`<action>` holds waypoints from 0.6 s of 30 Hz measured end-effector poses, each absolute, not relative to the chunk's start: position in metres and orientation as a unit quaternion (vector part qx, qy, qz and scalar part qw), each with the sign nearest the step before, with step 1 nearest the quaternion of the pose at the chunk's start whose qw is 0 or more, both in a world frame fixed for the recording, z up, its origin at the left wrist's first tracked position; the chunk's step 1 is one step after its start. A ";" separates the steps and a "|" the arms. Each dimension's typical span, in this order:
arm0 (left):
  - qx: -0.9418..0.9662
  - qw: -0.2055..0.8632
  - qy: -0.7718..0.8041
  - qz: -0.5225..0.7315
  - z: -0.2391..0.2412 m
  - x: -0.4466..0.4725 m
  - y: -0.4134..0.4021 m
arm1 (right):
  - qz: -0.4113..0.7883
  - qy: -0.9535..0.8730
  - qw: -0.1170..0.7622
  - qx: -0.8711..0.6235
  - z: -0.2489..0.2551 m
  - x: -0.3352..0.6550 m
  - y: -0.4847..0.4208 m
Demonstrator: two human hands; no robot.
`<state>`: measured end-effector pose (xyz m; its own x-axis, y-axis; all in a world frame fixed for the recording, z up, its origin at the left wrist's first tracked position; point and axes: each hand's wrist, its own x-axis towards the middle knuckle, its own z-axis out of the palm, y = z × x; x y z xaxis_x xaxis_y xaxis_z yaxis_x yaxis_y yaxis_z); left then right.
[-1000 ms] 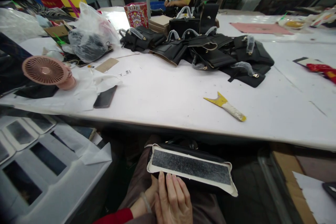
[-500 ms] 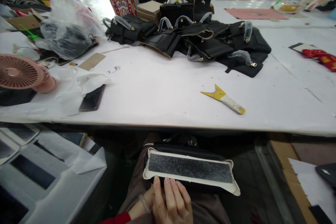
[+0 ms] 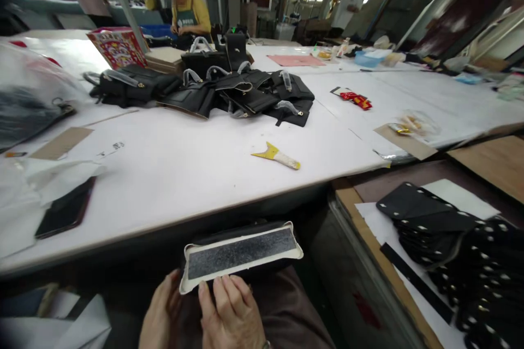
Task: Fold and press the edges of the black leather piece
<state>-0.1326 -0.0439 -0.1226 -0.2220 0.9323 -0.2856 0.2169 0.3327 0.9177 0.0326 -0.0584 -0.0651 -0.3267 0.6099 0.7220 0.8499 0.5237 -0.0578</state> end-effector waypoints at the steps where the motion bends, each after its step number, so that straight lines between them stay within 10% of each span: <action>1: 0.398 0.426 0.705 0.403 -0.110 -0.143 -0.039 | -0.158 -0.799 0.356 -0.457 -0.064 0.034 -0.059; 11: 0.871 0.233 0.422 0.093 -0.004 -0.102 0.045 | -0.002 -0.790 0.416 -0.450 -0.054 0.072 -0.078; 18: 0.924 0.252 0.286 -0.034 0.002 -0.036 0.076 | 0.107 -0.427 0.557 -0.704 -0.095 0.158 -0.091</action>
<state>-0.0360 0.0764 0.0021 0.8342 0.5112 -0.2068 0.5454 -0.7096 0.4460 0.1580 -0.0907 -0.0953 0.6121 0.7205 0.3260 0.4826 -0.0137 -0.8758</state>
